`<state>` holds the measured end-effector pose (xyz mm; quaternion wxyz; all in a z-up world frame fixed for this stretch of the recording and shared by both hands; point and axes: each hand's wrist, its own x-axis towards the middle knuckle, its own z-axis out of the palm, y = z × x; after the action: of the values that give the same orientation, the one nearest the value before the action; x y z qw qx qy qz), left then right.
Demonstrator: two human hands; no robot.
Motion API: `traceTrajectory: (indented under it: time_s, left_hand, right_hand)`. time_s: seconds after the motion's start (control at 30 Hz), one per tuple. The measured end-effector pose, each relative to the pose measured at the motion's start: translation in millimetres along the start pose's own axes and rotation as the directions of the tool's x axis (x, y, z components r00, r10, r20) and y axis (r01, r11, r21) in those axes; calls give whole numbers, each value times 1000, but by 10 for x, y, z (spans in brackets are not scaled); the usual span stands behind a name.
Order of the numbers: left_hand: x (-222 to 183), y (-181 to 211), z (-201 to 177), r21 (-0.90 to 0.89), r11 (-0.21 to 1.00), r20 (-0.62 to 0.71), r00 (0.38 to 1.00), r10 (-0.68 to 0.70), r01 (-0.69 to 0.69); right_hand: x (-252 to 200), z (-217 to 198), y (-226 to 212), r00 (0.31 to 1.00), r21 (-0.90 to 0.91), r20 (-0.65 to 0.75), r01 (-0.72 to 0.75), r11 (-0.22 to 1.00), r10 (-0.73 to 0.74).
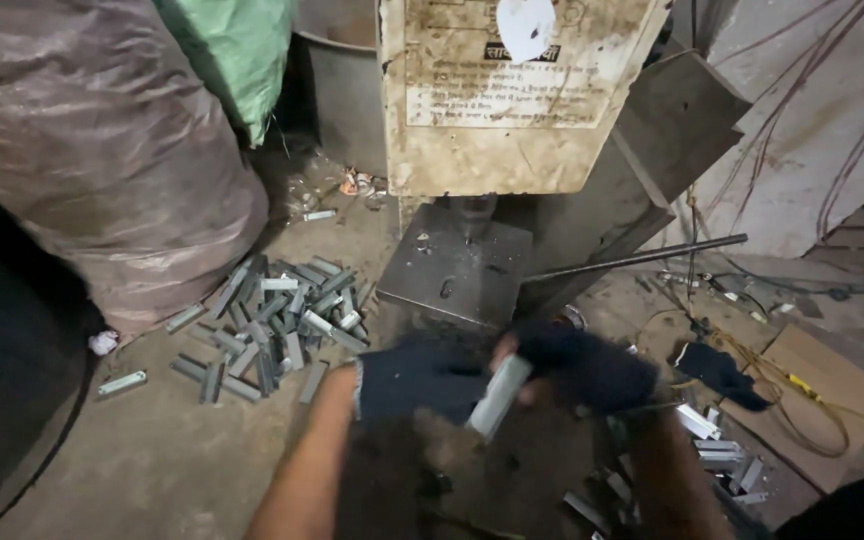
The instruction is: Manually feeding small metal brackets into a stamping or punching machine to process them.
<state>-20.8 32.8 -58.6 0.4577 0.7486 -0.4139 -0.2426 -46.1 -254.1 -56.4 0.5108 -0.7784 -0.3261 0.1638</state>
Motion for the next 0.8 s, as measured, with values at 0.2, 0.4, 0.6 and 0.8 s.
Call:
traceTrajectory:
  time_s: [0.2,0.4,0.6,0.8]
  left_hand:
    - [108,737,-184,24,1000,-177,984,10,-6]
    - [200,955,-274,181,923,-618,769,-163,341]
    - [162,540,-386,439,712,-843,526,114,549]
    - [256,333,-429,402,798,-865,473,169,449]
  right_hand:
    - [-31,-222,-720,973,230,-229,29,973,25]
    - [162,-85,-978,861,-7,-508,14,1000,-15]
    - [100,-217,-769,723,-386,-675,-174,906,-149]
    - [-37,-466,-535,642,-630,-641,-127,766,-421]
